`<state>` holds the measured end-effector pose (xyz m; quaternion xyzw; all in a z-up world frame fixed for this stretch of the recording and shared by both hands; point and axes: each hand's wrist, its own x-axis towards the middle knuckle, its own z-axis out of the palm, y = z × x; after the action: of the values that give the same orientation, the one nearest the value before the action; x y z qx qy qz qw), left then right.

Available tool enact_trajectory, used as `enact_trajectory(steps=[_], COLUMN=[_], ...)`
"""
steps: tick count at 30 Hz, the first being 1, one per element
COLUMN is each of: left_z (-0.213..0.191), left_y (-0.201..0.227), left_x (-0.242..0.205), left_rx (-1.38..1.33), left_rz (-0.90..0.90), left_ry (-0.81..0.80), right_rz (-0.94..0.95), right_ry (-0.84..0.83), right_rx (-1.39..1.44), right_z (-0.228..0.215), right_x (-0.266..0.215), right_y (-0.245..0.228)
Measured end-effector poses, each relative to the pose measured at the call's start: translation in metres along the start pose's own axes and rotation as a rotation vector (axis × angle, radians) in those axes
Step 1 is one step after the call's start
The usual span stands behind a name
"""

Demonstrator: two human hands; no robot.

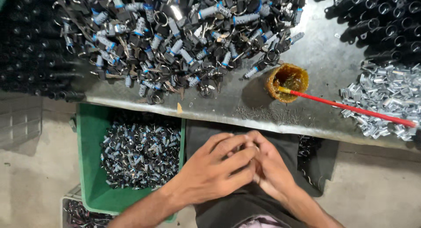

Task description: The person assembles keychains by picking up small metal components and attaching them to key blanks. They use a red-handled brush to apply a yellow substance from a small container onto the components before assembly. The finished keychains are placed into a green bin.

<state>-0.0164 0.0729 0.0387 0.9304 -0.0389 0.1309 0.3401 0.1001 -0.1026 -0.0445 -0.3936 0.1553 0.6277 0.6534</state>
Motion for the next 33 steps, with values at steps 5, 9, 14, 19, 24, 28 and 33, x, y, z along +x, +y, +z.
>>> enact_trajectory(steps=[5,9,14,19,24,28,33], left_z=[0.021,0.079,0.1,0.074,0.075,0.094,0.1], left_y=[0.018,0.02,0.016,0.011,0.012,0.012,0.013], left_x=[-0.006,-0.018,-0.022,-0.013,-0.008,-0.014,-0.022], left_rx=[-1.045,-1.8,-2.131,-1.96,-1.833,-1.85,-1.853], left_rz=[-0.601,-0.914,-0.659,-1.023,-1.029,-0.966,-1.004], left_ry=[0.255,0.53,0.744,0.564,0.612,0.697,0.686], right_rz=[-0.646,-0.831,-0.775,-0.817,-0.765,-0.768,-0.715], right_ry=[0.031,0.045,0.04,0.036,-0.029,-0.017,0.043], right_rx=[-0.573,-0.736,-0.778,-0.851,-0.728,-0.766,-0.789], right_z=[-0.007,-0.007,0.009,0.016,0.02,0.027,0.029], right_x=[-0.012,-0.02,-0.012,-0.013,-0.009,-0.008,-0.013], right_y=[-0.004,-0.013,-0.018,-0.022,-0.028,-0.028,-0.03])
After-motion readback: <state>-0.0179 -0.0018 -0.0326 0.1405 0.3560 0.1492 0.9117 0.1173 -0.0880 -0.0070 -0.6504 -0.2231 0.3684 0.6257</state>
